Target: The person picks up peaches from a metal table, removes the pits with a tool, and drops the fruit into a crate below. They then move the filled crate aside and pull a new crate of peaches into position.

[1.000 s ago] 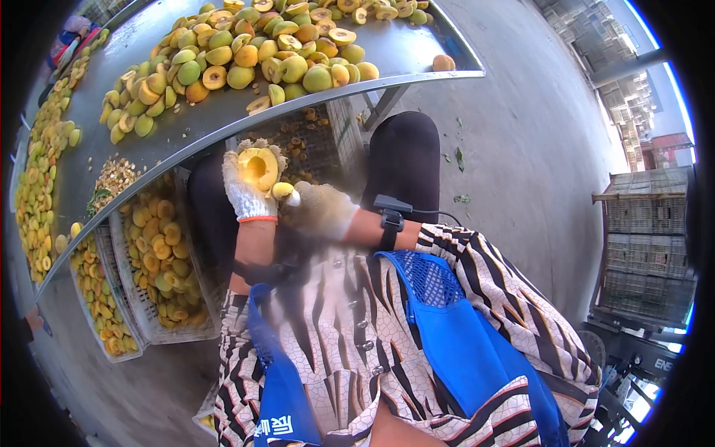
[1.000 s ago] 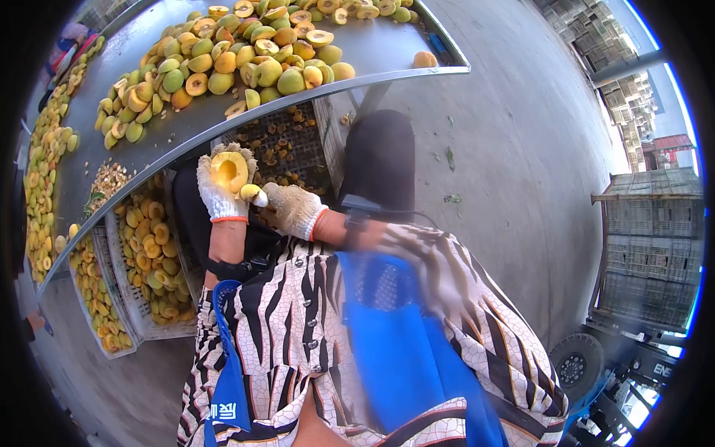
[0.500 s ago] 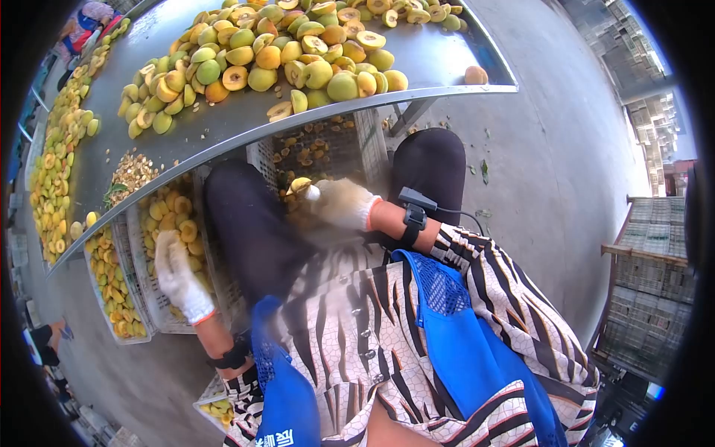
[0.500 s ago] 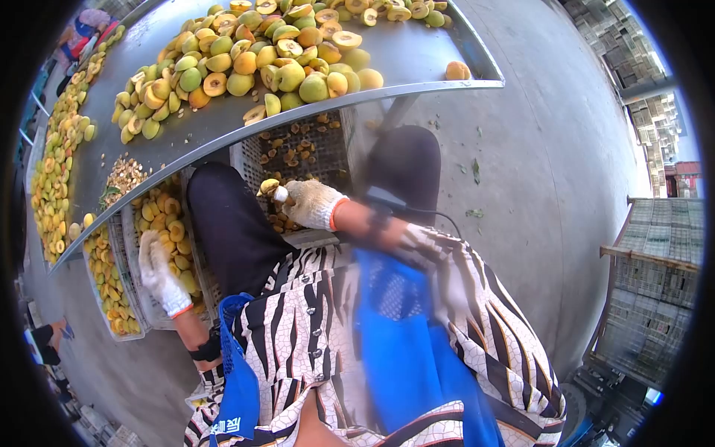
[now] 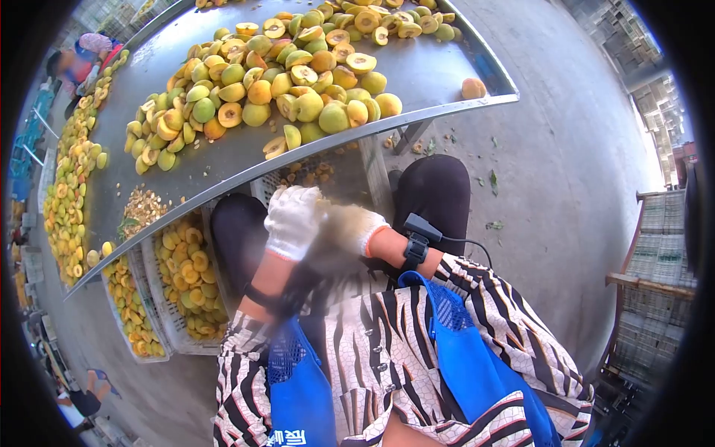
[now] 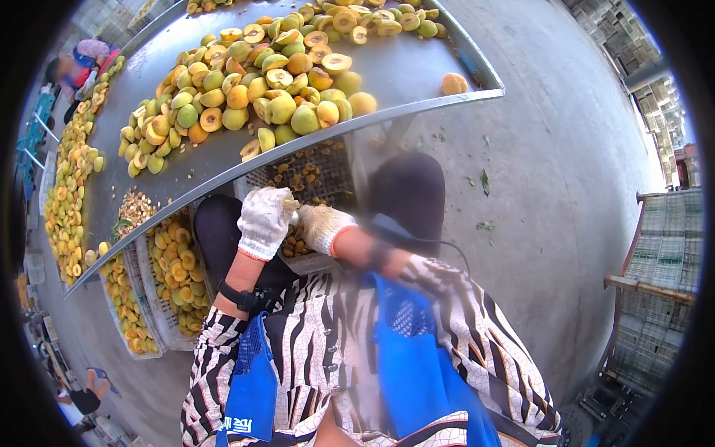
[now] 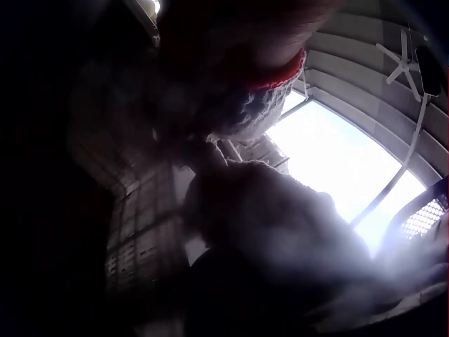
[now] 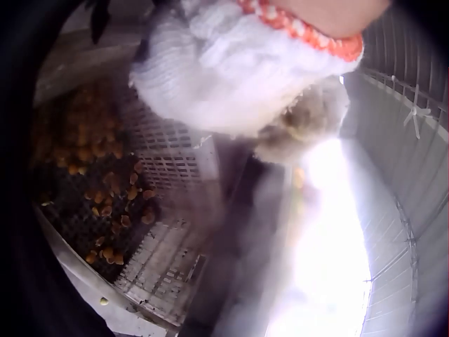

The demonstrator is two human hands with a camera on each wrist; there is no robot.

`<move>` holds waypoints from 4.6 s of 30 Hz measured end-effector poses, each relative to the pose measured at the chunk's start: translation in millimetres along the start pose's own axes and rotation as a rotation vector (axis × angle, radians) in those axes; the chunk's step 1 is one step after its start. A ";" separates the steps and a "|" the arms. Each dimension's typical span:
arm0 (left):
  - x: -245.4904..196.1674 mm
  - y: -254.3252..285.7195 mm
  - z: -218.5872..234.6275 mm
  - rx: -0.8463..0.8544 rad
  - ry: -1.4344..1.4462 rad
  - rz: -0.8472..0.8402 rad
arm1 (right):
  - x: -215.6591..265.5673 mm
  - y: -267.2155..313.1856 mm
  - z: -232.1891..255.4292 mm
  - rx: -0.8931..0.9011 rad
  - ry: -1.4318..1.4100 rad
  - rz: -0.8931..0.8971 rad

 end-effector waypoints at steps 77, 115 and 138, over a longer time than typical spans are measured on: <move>2.1 36.9 -4.7 0.200 2.123 0.943 | 58.1 40.4 35.8 -0.535 -0.274 -0.140; 7.3 17.4 -9.9 0.218 1.496 1.206 | 46.2 19.7 31.7 0.054 0.008 0.083; 22.0 5.2 28.4 0.013 1.728 0.831 | 106.6 -3.5 57.9 0.112 -0.327 -0.042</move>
Point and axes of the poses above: each hand's wrist, its own y-axis away from the middle knuckle, its own z-axis out of the back of the hand, x = y × z, the point moved 1 cm from there along -y, towards the middle knuckle, and after that the axes turned 12 degrees about z, right-handed, at the moved point
